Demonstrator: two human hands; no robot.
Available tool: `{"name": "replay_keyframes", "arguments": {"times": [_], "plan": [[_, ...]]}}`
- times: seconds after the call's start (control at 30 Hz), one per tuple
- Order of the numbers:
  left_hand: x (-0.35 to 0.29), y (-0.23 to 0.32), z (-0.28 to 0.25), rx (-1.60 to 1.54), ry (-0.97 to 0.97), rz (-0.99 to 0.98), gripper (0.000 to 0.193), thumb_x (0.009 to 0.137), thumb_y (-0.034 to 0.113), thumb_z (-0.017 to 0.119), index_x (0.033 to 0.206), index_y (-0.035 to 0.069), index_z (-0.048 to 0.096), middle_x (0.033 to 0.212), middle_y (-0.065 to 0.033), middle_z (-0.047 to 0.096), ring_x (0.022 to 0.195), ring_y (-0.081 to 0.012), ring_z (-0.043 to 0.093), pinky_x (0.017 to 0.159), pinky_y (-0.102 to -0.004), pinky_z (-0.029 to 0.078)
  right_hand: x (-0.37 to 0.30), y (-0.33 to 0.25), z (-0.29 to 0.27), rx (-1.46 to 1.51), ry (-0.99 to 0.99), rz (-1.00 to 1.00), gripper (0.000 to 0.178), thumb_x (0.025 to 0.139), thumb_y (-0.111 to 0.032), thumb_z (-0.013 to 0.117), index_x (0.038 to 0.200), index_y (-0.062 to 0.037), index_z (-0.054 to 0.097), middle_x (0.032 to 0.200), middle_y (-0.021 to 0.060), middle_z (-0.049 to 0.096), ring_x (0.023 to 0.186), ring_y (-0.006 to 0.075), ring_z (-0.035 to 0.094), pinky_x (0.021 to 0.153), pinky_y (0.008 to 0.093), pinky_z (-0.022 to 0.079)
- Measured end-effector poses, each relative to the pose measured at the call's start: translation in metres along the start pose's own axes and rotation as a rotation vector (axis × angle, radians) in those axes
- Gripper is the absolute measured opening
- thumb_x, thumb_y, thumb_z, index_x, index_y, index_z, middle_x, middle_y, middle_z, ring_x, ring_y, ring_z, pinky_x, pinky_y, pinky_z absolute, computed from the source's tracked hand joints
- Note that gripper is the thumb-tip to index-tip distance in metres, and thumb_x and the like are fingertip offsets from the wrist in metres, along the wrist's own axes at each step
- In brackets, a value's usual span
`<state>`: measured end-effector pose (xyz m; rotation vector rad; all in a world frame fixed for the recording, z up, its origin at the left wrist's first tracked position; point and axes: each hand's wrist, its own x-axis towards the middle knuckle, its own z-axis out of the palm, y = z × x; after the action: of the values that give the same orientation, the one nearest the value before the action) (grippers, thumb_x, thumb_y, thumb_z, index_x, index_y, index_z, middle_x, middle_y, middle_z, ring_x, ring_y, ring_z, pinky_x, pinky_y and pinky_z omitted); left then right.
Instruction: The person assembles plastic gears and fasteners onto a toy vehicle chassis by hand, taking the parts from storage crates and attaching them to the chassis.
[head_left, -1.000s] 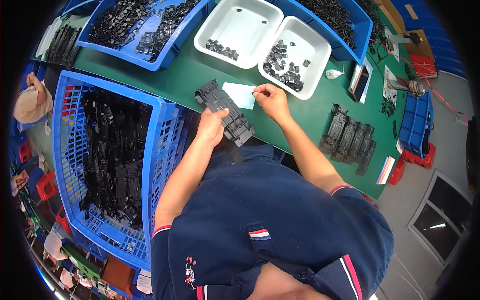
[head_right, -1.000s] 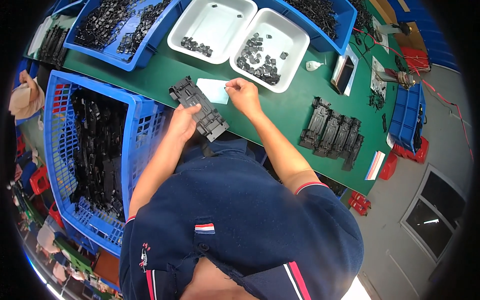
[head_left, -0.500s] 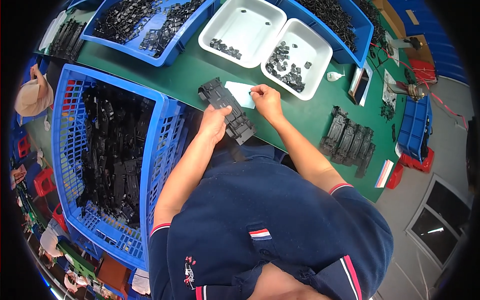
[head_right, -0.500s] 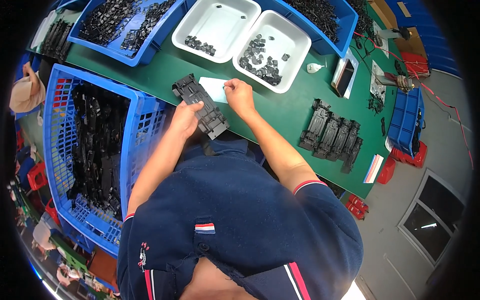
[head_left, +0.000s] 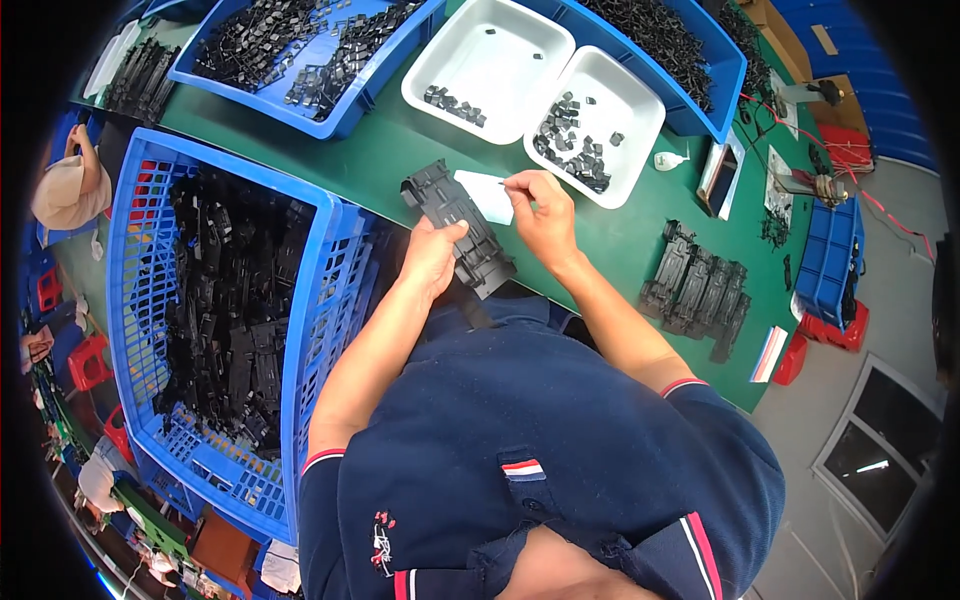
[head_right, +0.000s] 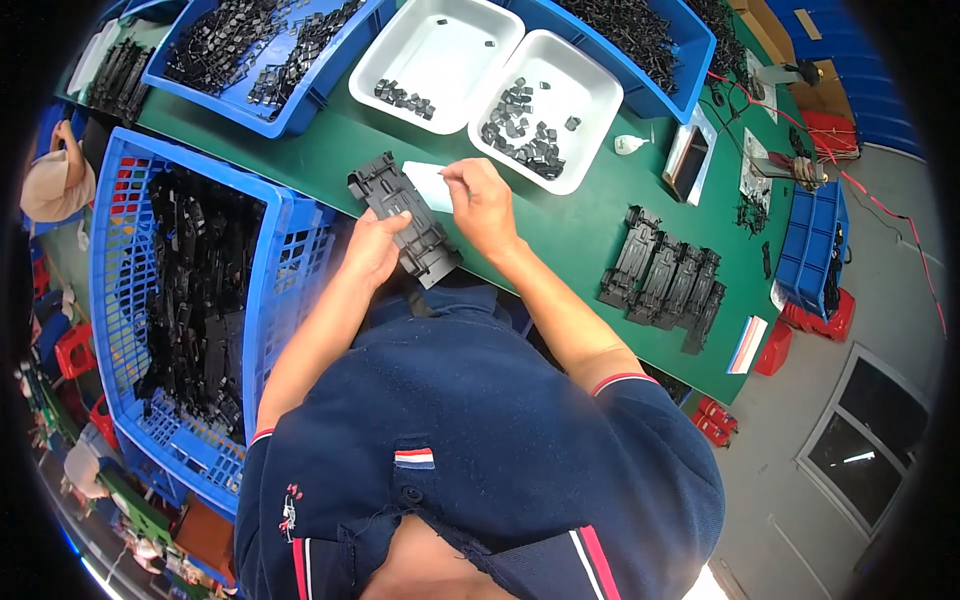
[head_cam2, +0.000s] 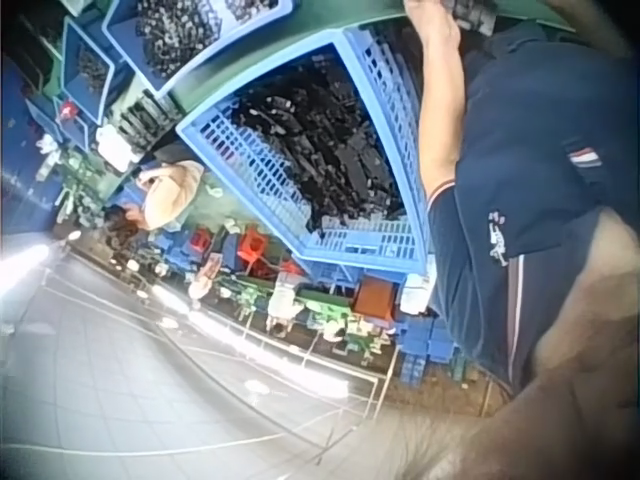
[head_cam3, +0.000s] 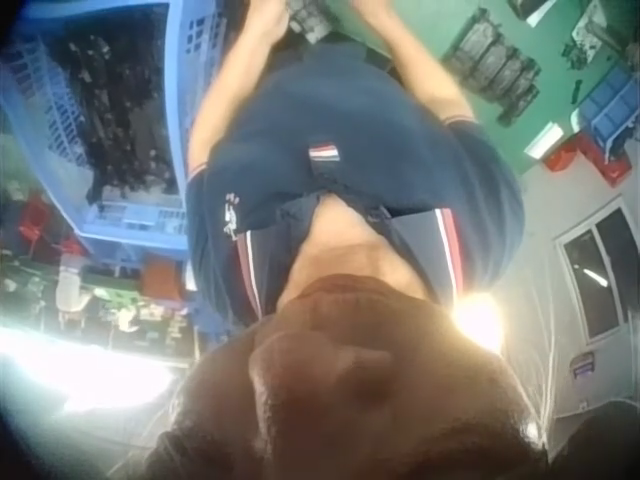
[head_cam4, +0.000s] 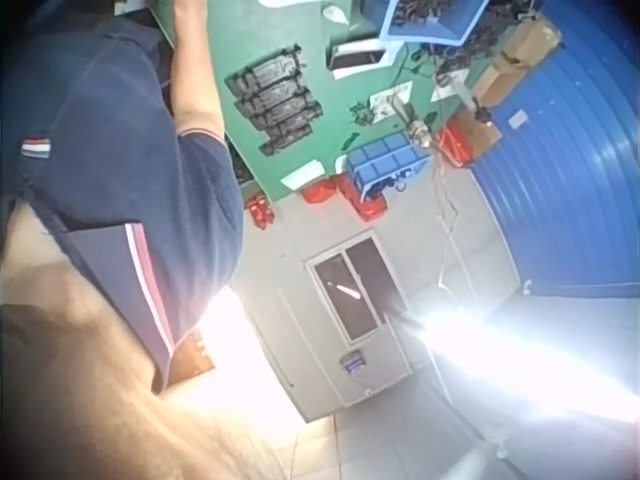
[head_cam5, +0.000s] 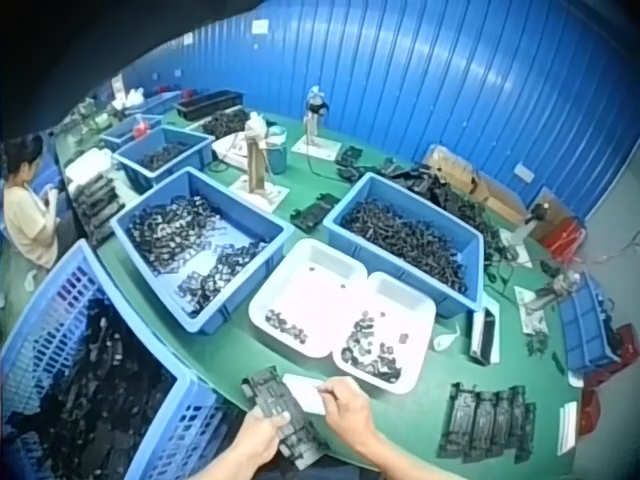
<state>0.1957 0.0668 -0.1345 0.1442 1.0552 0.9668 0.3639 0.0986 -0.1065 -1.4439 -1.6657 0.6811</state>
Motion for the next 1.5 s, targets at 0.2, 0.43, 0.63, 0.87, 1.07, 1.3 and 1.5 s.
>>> {"name": "replay_keyframes", "arguments": {"times": [0.2, 0.43, 0.63, 0.87, 1.07, 1.3, 1.5], "plan": [[-0.032, 0.018, 0.034, 0.095, -0.147, 0.245, 0.034, 0.085, -0.005, 0.054, 0.118, 0.001, 0.047, 0.110, -0.0061, 0.057, 0.101, -0.0148, 0.055, 0.091, -0.0302, 0.043, 0.008, -0.033, -0.009, 0.007, 0.123, -0.324, 0.016, 0.077, 0.006, 0.065, 0.088, -0.0045, 0.062, 0.088, 0.0109, 0.063, 0.076, 0.0230, 0.062, 0.064, 0.0299, 0.050], [-0.054, 0.029, 0.054, 0.254, -0.227, 0.436, 0.033, 0.088, -0.001, 0.054, 0.120, 0.000, 0.046, 0.113, -0.0066, 0.057, 0.102, -0.0126, 0.055, 0.089, -0.0286, 0.046, 0.011, -0.046, -0.013, 0.037, 0.242, -0.407, 0.021, 0.074, 0.007, 0.068, 0.091, -0.0052, 0.063, 0.091, 0.0110, 0.064, 0.079, 0.0228, 0.063, 0.066, 0.0288, 0.051], [-0.056, 0.026, 0.056, 0.288, -0.248, 0.501, 0.033, 0.089, 0.001, 0.055, 0.121, 0.000, 0.046, 0.113, -0.0053, 0.057, 0.102, -0.0115, 0.054, 0.090, -0.0273, 0.044, 0.011, -0.051, -0.018, 0.035, 0.266, -0.415, 0.022, 0.074, 0.008, 0.068, 0.091, -0.0054, 0.063, 0.091, 0.0108, 0.065, 0.080, 0.0228, 0.063, 0.067, 0.0283, 0.051], [-0.056, 0.024, 0.057, 0.304, -0.262, 0.546, 0.034, 0.089, 0.001, 0.055, 0.122, 0.000, 0.045, 0.114, -0.0048, 0.056, 0.102, -0.0113, 0.053, 0.091, -0.0267, 0.043, 0.013, -0.050, -0.020, 0.038, 0.269, -0.451, 0.024, 0.074, 0.009, 0.068, 0.093, -0.0054, 0.063, 0.094, 0.0112, 0.064, 0.080, 0.0232, 0.063, 0.069, 0.0284, 0.051], [-0.056, 0.025, 0.058, 0.342, -0.267, 0.542, 0.035, 0.089, 0.001, 0.054, 0.123, 0.000, 0.044, 0.114, -0.0053, 0.056, 0.103, -0.0114, 0.053, 0.092, -0.0270, 0.043, 0.014, -0.050, -0.020, 0.018, 0.273, -0.464, 0.025, 0.073, 0.009, 0.068, 0.093, -0.0052, 0.063, 0.093, 0.0114, 0.064, 0.080, 0.0232, 0.063, 0.068, 0.0281, 0.051], [-0.054, 0.024, 0.058, 0.398, -0.258, 0.571, 0.034, 0.089, 0.001, 0.054, 0.122, -0.001, 0.044, 0.113, -0.0055, 0.056, 0.103, -0.0119, 0.053, 0.092, -0.0274, 0.043, 0.018, -0.048, -0.020, 0.013, 0.303, -0.503, 0.025, 0.070, 0.009, 0.066, 0.091, -0.0047, 0.064, 0.090, 0.0115, 0.062, 0.072, 0.0240, 0.062, 0.059, 0.0304, 0.051], [-0.053, 0.024, 0.059, 0.426, -0.253, 0.590, 0.034, 0.089, 0.002, 0.055, 0.122, -0.002, 0.045, 0.114, -0.0062, 0.056, 0.104, -0.0122, 0.053, 0.092, -0.0276, 0.042, 0.019, -0.049, -0.023, 0.013, 0.276, -0.466, 0.024, 0.071, 0.009, 0.066, 0.090, -0.0044, 0.063, 0.091, 0.0114, 0.061, 0.073, 0.0246, 0.062, 0.060, 0.0308, 0.051]]}}
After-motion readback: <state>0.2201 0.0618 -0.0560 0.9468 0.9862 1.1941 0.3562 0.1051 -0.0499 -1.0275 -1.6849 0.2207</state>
